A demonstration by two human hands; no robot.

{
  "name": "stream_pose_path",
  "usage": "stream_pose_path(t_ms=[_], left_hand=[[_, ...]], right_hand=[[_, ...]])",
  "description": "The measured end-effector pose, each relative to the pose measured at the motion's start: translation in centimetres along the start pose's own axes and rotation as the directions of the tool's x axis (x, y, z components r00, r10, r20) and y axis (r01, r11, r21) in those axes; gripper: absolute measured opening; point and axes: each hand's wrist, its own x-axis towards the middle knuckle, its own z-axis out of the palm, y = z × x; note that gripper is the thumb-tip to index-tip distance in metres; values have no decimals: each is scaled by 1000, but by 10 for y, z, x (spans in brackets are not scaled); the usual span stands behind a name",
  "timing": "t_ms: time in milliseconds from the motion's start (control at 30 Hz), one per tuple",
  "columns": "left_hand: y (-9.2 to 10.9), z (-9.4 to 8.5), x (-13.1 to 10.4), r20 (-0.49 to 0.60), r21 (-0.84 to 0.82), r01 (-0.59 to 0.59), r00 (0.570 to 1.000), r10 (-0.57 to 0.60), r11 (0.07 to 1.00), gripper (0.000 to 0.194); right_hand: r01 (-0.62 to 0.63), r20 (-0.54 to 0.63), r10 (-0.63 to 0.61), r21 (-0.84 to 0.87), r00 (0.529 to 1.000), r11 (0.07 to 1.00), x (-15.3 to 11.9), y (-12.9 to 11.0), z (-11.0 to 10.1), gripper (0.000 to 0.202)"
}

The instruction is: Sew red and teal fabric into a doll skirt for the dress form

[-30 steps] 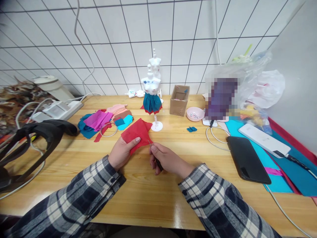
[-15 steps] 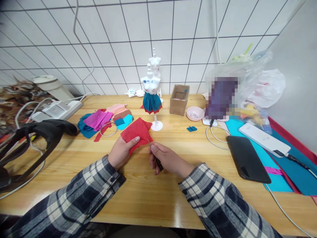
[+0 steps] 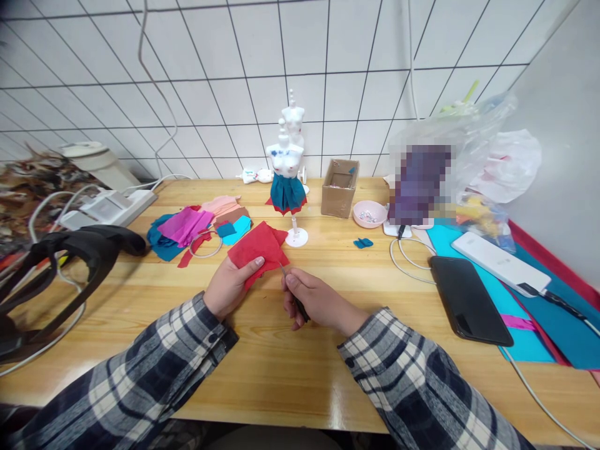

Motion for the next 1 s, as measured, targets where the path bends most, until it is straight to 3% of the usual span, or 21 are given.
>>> stream_pose_path(t_ms=[300,600,1000], left_hand=[[2,2,-1,6,-15,17,1000,-17,1000,48],[3,1,-5,82,7,59,995,-59,998,35],[7,4,-7,97,20,70,993,-71,997,43]], right_hand=[[23,51,-25,28,998,999,1,3,-2,45],[24,29,-22,-41,999,999,2,4,-1,50],[26,-2,-26,-32,1000,999,5,9,-1,53]])
